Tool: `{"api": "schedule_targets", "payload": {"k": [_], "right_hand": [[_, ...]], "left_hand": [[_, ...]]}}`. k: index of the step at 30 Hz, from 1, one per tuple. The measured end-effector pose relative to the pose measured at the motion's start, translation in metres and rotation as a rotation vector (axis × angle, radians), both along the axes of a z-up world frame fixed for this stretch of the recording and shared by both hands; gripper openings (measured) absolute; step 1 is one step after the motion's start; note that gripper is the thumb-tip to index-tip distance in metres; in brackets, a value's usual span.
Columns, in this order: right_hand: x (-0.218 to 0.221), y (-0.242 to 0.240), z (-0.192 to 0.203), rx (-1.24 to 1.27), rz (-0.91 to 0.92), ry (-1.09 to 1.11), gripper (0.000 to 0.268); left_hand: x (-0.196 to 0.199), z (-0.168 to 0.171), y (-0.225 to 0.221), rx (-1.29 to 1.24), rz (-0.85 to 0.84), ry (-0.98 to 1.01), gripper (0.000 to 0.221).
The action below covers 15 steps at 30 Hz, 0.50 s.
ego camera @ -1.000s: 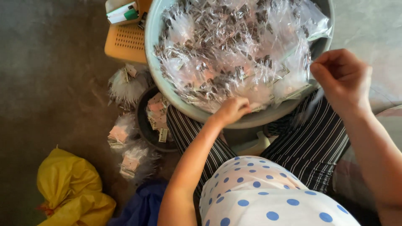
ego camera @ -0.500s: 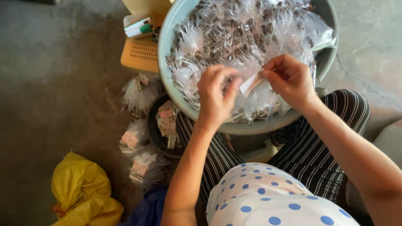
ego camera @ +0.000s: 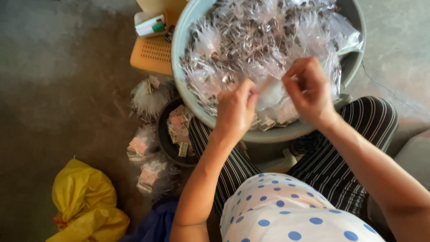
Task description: The recorder is packaging small items into plastic bags and applying labels.
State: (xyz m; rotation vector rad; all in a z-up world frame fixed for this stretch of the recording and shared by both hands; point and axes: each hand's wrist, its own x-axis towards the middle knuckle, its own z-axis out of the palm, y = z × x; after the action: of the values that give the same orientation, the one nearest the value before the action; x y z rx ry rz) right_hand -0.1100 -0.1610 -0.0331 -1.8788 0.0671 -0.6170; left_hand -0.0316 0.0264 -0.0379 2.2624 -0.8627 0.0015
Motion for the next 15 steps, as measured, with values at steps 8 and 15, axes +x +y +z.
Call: {"api": "schedule_targets", "payload": {"k": [8,15], "right_hand": [[-0.009,0.013,0.01,-0.166,0.035,0.054,0.009],[-0.01,0.017,0.029,-0.627,-0.027,0.011,0.009]], "left_hand": [[-0.006,0.006,-0.006,-0.231,0.053,0.249,0.011],[-0.018,0.001,-0.011,-0.502,0.049,0.613,0.016]]}}
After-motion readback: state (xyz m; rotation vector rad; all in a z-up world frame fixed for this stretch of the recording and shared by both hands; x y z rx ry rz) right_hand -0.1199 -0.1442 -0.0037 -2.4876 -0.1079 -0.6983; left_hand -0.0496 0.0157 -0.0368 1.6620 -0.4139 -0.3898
